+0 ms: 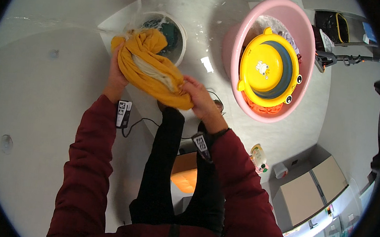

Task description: The person washes and rinses several pieces of clothing by hand. They scrub a yellow and a green garment in a bucket of soapy water, then rinse them under a shower head and place them into a pink basin.

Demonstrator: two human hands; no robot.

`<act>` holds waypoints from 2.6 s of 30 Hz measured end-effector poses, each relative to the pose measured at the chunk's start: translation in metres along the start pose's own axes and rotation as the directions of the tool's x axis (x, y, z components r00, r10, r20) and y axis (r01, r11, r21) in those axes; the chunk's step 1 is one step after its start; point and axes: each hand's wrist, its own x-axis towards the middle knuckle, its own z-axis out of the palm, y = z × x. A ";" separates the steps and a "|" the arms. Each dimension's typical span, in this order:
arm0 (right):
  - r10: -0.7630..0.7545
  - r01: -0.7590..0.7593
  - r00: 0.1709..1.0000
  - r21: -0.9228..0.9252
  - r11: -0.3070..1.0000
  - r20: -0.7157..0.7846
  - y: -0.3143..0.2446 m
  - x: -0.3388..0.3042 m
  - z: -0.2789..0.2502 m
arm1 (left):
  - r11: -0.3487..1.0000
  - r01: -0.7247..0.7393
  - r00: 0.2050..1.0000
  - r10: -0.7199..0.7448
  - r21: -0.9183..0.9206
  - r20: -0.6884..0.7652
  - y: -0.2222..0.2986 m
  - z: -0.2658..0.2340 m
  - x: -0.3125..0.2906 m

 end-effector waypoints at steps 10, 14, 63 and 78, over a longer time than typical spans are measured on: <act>0.093 -0.078 0.957 0.065 0.995 -0.275 0.019 0.018 0.041 | 0.998 -0.032 0.962 0.019 -0.046 -0.272 -0.023 0.041 -0.007; -0.183 0.184 0.983 0.144 0.972 -0.019 0.009 0.063 0.054 | 0.934 -0.015 0.948 0.127 0.356 -0.293 -0.047 0.038 -0.029; -0.557 0.178 0.792 -0.968 -0.179 0.249 -0.027 -0.058 0.030 | 0.840 0.081 0.985 0.015 0.537 -0.173 -0.082 0.142 -0.075; -0.604 0.599 0.784 -0.425 0.679 0.141 0.009 -0.073 -0.047 | -0.167 -0.767 0.599 0.159 0.619 0.785 -0.097 0.135 -0.162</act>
